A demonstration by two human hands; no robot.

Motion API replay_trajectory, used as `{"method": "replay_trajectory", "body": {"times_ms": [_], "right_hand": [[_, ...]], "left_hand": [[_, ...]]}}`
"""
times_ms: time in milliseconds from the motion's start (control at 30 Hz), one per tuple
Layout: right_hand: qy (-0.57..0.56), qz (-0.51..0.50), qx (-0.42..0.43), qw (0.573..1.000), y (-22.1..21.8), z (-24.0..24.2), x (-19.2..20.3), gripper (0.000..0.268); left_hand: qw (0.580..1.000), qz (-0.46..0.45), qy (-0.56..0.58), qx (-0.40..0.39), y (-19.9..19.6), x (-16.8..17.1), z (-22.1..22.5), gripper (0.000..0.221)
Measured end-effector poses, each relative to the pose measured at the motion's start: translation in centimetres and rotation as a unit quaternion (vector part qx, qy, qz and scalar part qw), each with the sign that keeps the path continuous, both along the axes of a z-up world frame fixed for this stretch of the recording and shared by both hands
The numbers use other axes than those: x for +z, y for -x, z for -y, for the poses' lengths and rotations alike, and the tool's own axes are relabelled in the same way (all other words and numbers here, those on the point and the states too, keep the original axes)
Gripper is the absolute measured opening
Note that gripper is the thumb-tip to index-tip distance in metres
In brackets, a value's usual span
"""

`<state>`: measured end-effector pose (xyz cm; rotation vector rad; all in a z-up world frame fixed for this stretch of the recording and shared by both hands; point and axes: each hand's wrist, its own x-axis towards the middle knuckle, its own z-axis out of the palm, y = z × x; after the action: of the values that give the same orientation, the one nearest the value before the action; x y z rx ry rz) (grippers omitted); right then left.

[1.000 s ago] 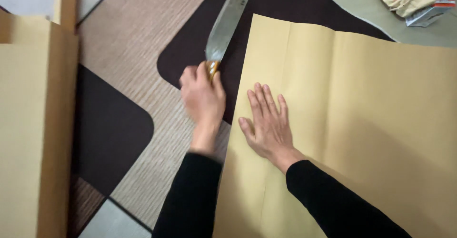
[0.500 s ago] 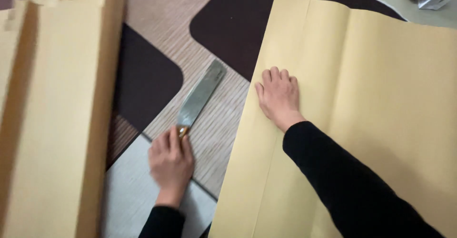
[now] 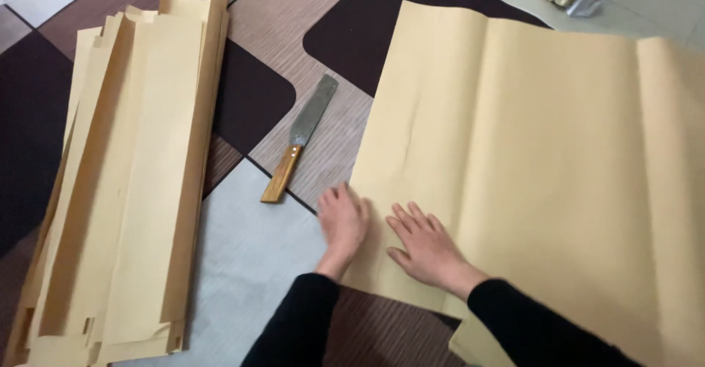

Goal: Cutting long strips of yellow paper using a knife and folding them

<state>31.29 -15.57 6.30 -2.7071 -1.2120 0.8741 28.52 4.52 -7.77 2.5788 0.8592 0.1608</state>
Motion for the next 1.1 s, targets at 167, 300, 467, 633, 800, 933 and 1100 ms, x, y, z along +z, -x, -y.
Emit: {"method": "replay_trajectory", "body": {"times_ms": [167, 300, 467, 633, 800, 933, 1100], "right_hand": [[0.045, -0.01, 0.041, 0.998, 0.7, -0.3, 1.8, 0.072], [0.014, -0.036, 0.053, 0.998, 1.0, -0.6, 1.7, 0.073], [-0.009, -0.015, 0.031, 0.999, 0.2, 0.6, -0.4, 0.074], [-0.023, 0.0, 0.016, 1.0, -0.9, 0.6, 0.3, 0.075], [-0.033, -0.014, -0.029, 0.999, -1.5, 1.0, -0.5, 0.077], [-0.035, 0.012, -0.007, 0.999, -2.2, 1.4, -1.9, 0.079], [0.017, 0.03, -0.006, 0.999, -2.5, 1.5, -4.1, 0.08]], "left_hand": [[0.986, -0.004, 0.15, 0.074, -2.1, 0.1, -1.2, 0.046], [0.968, -0.002, 0.219, 0.123, -2.5, 2.5, -4.2, 0.028], [0.959, -0.005, 0.198, 0.204, -4.0, -2.3, -13.0, 0.025], [0.934, 0.082, 0.216, 0.272, 0.0, 4.4, -22.1, 0.027], [0.876, 0.19, 0.223, 0.383, 9.1, 5.8, -34.4, 0.03], [0.859, 0.227, 0.177, 0.424, 20.1, 6.1, -40.3, 0.035], [0.892, -0.009, -0.008, 0.453, 28.5, 8.4, -38.2, 0.033]]}}
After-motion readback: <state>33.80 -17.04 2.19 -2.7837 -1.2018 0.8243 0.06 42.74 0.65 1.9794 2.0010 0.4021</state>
